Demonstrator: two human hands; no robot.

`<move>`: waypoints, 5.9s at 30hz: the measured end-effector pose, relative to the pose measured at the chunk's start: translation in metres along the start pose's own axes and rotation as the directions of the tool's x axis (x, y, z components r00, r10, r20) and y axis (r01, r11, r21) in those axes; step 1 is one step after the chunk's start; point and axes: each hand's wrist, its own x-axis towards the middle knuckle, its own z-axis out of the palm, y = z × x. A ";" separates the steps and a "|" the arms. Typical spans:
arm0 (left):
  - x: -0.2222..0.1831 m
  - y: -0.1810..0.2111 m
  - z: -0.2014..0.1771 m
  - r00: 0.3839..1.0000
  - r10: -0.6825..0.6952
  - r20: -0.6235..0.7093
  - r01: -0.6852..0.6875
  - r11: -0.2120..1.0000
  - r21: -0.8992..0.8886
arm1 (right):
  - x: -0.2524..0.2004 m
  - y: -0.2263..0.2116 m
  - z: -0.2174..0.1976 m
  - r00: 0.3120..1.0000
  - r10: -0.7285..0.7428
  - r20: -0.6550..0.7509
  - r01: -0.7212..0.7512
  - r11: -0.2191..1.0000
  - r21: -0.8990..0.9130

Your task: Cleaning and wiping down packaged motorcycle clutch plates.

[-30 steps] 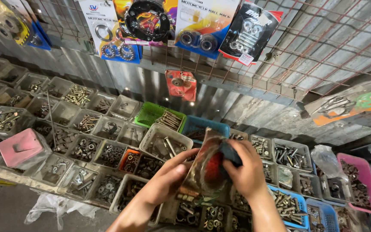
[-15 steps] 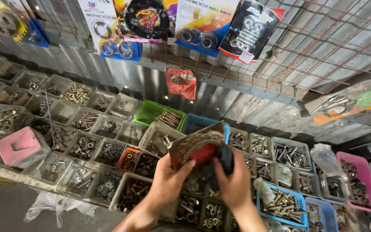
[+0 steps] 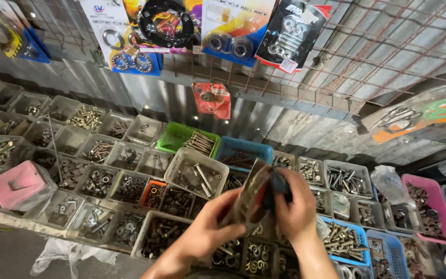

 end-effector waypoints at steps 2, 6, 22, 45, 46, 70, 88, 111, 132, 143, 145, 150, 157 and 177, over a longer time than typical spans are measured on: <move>0.000 0.005 -0.006 0.995 -0.022 0.094 0.025 0.999 -0.035 | 0.000 0.006 0.001 0.996 -0.081 0.023 0.081 0.996 -0.027; 0.011 0.005 0.002 0.993 -0.055 -0.107 0.084 0.952 0.293 | -0.004 0.010 0.013 0.947 -0.314 0.073 0.320 0.940 -0.116; 0.009 -0.008 0.014 0.888 0.453 0.077 -0.377 0.623 0.686 | 0.008 -0.059 0.002 0.492 0.759 0.426 -0.517 -0.139 0.845; 0.041 -0.024 0.042 0.937 -0.008 -0.350 0.016 1.000 0.020 | -0.001 0.051 -0.024 0.574 0.700 0.425 -0.679 0.117 0.725; 0.037 -0.028 0.040 0.933 -0.007 -0.359 0.016 1.000 0.021 | 0.001 0.048 -0.023 0.572 0.695 0.435 -0.684 0.113 0.721; -0.001 -0.021 -0.014 0.731 0.064 -0.679 -0.200 0.972 -0.123 | -0.004 -0.090 0.010 0.898 -0.298 0.323 0.263 0.953 0.148; -0.015 -0.009 -0.057 0.690 -0.057 -0.722 -0.127 0.972 -0.198 | -0.007 -0.139 0.057 0.855 -0.350 0.383 0.358 0.932 0.051; -0.012 0.001 -0.048 0.801 0.172 -0.573 -0.266 0.960 -0.083 | 0.000 -0.128 0.045 0.969 -0.168 0.180 0.167 0.986 0.021; -0.006 0.030 -0.002 0.853 0.496 -0.164 -0.347 0.772 0.533 | -0.022 -0.079 0.040 0.870 0.463 0.170 -0.444 0.585 0.679; 0.005 0.019 -0.014 0.645 0.676 -0.358 -0.039 0.496 0.867 | 0.006 -0.067 0.019 0.872 0.447 0.201 -0.291 0.142 0.946; 0.004 0.017 -0.017 0.703 0.543 -0.460 0.059 0.599 0.798 | 0.007 -0.065 0.016 0.858 0.471 0.206 -0.280 0.092 0.955; 0.002 0.004 -0.023 0.845 0.172 -0.507 -0.226 0.973 -0.047 | 0.008 -0.054 0.018 0.790 0.585 0.185 -0.403 0.267 0.875; -0.013 0.002 -0.051 0.907 -0.094 -0.411 -0.110 0.888 -0.447 | 0.009 -0.020 0.017 0.762 0.616 0.202 -0.513 0.383 0.768; -0.008 0.011 -0.038 0.958 0.015 -0.286 -0.157 0.864 -0.479 | 0.000 -0.100 0.032 0.979 -0.177 0.103 0.171 0.983 0.064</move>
